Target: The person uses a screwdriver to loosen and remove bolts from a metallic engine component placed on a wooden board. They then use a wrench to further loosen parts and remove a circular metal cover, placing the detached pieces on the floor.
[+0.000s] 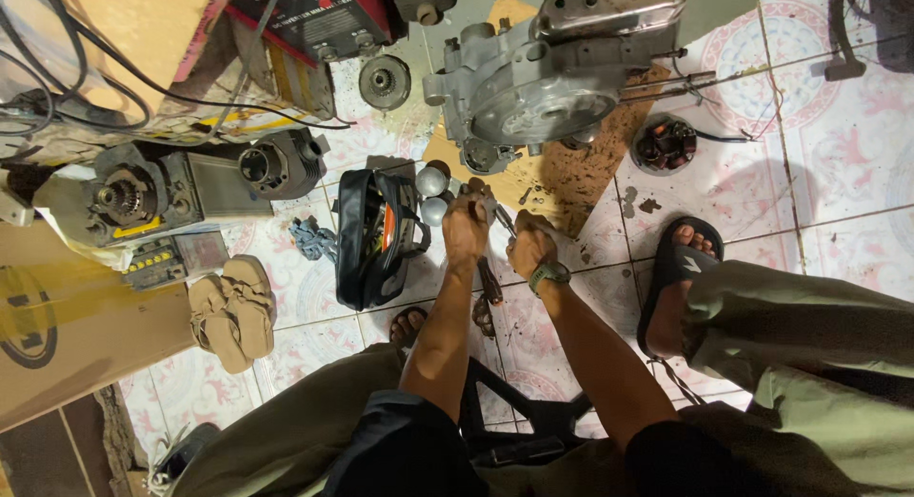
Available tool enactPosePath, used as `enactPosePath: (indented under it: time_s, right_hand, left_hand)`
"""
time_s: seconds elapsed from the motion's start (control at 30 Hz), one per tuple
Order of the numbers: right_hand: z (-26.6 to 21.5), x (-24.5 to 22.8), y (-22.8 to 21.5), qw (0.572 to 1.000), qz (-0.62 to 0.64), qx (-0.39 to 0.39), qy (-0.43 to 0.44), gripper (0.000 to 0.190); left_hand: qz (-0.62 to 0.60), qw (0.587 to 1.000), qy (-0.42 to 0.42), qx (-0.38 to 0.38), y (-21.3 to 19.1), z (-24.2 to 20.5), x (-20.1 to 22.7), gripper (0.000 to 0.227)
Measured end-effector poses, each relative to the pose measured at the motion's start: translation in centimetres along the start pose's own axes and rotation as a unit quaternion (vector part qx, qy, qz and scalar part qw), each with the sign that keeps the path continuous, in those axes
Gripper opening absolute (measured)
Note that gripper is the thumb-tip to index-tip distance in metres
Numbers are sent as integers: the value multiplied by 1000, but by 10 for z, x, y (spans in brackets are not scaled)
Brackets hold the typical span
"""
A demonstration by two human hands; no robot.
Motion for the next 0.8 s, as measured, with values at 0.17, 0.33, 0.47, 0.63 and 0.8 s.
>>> enactPosePath:
  time_s: [0.17, 0.33, 0.47, 0.63, 0.8]
  right_hand:
    - [6, -4, 14, 998, -47, -31, -10, 38]
    - [-15, -32, -48, 970, 235, -27, 55, 23]
    - [26, -18, -30, 983, 67, 166, -50, 14]
    - [27, -37, -102, 886, 246, 373, -125, 42]
    - [52, -43, -91, 926, 288, 242, -10, 80]
  left_hand:
    - [-27, 999, 5, 26, -20, 9, 9, 21]
    - [-74, 995, 39, 58, -50, 8, 46, 21]
    - [-68, 991, 67, 94, -66, 21, 52, 25]
    - [-64, 985, 124, 100, -69, 38, 61, 23]
    - [-40, 989, 109, 91, -47, 51, 48, 25]
Point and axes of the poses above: each hand's wrist, its own z-axis towards the middle knuckle, its own y-axis out of the palm, x = y × z, the point moved 9 cm from there along z, towards the middle knuckle, and after that the axes turned 3 degrees about z, right-handed, at the moved point
